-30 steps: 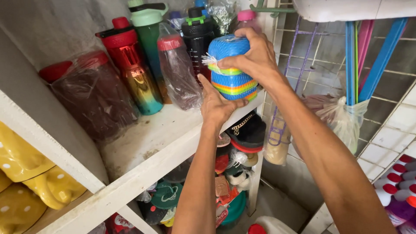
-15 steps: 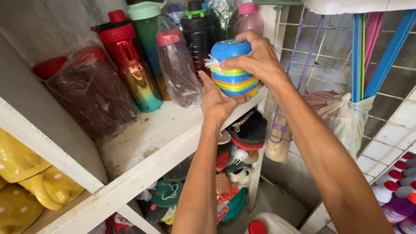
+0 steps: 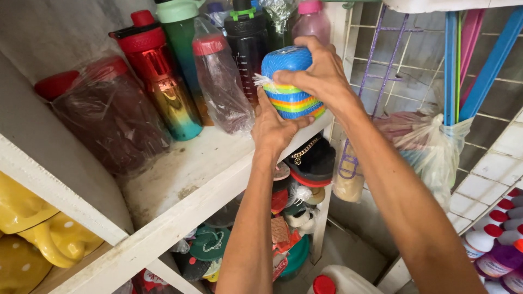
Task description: The recorder organizes and inspects various plastic bottles, bowls, and containers on store shelves.
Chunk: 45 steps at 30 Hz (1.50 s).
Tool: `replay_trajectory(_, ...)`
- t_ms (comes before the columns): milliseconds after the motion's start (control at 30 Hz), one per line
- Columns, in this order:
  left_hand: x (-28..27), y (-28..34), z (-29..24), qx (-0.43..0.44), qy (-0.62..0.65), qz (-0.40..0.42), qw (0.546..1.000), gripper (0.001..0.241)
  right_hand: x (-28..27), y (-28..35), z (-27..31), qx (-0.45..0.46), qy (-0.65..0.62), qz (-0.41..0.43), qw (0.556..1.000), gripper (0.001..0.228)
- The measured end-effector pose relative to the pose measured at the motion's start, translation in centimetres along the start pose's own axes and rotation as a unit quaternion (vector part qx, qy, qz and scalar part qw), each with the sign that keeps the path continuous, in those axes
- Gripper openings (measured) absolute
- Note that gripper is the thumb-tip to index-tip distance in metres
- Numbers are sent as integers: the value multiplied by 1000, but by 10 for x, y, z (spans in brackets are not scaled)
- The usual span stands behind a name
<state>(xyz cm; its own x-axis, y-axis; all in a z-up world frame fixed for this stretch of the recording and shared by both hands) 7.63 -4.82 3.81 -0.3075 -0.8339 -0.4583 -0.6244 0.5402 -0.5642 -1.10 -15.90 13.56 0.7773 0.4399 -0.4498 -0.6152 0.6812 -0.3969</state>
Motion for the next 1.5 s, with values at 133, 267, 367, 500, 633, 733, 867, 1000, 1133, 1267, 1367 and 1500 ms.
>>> replay_trajectory(133, -1, 1, 1, -6, -7, 3, 1000, 146, -13, 19, -3, -84, -28, -77, 993, 81)
replay_trajectory(267, 3, -3, 9, 0, -2, 1, 1000, 145, -9, 37, -19, -82, -22, -105, 991, 80)
replay_trajectory(367, 5, -7, 10, 15, -23, 8, 1000, 147, -1, 51, -29, -91, -23, -113, 989, 87)
replay_trajectory(500, 9, -8, 14, 8, -3, 8, 1000, 146, 1, 56, -38, -119, -17, -140, 983, 80)
replay_trajectory(633, 14, -9, 19, 31, -4, -5, 1000, 138, -1, 62, -41, -98, -21, -151, 983, 78)
replay_trajectory(733, 8, -6, 12, 23, -25, -13, 999, 129, -3, 71, -45, -122, -22, -172, 977, 78)
replay_trajectory(867, 6, -5, 11, 14, -8, -15, 1000, 127, 4, 78, -51, -84, -66, -132, 985, 74)
replay_trajectory(1000, 6, -4, 12, 25, -5, -21, 999, 128, 5, 83, -57, -84, -73, -145, 983, 71)
replay_trajectory(1133, 4, -4, 11, 46, -8, -43, 998, 129, 5, 96, -61, -63, -93, -161, 981, 67)
replay_trajectory(1267, -2, 1, 2, 30, 8, -41, 999, 133, 12, 101, -77, -58, -124, -162, 977, 62)
replay_trajectory(1367, -4, 3, 2, 22, 19, -51, 998, 137, 13, 110, -85, -30, -138, -180, 973, 62)
replay_trajectory(1500, -7, 7, -3, 35, 13, -64, 997, 136, 13, 133, -68, -117, -115, -208, 964, 54)
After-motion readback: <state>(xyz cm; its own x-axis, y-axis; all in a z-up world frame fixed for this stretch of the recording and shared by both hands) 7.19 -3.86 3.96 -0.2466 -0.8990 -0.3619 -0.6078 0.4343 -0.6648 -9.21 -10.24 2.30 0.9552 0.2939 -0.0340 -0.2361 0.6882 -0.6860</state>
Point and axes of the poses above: each hand's wrist, its own y-axis away from the middle knuckle, its own x-axis out of the palm, z = x × y, the point moved 10 cm from there along -y, towards the middle knuckle, and after that the axes turned 15 degrees about x, right-handed, at the moved point
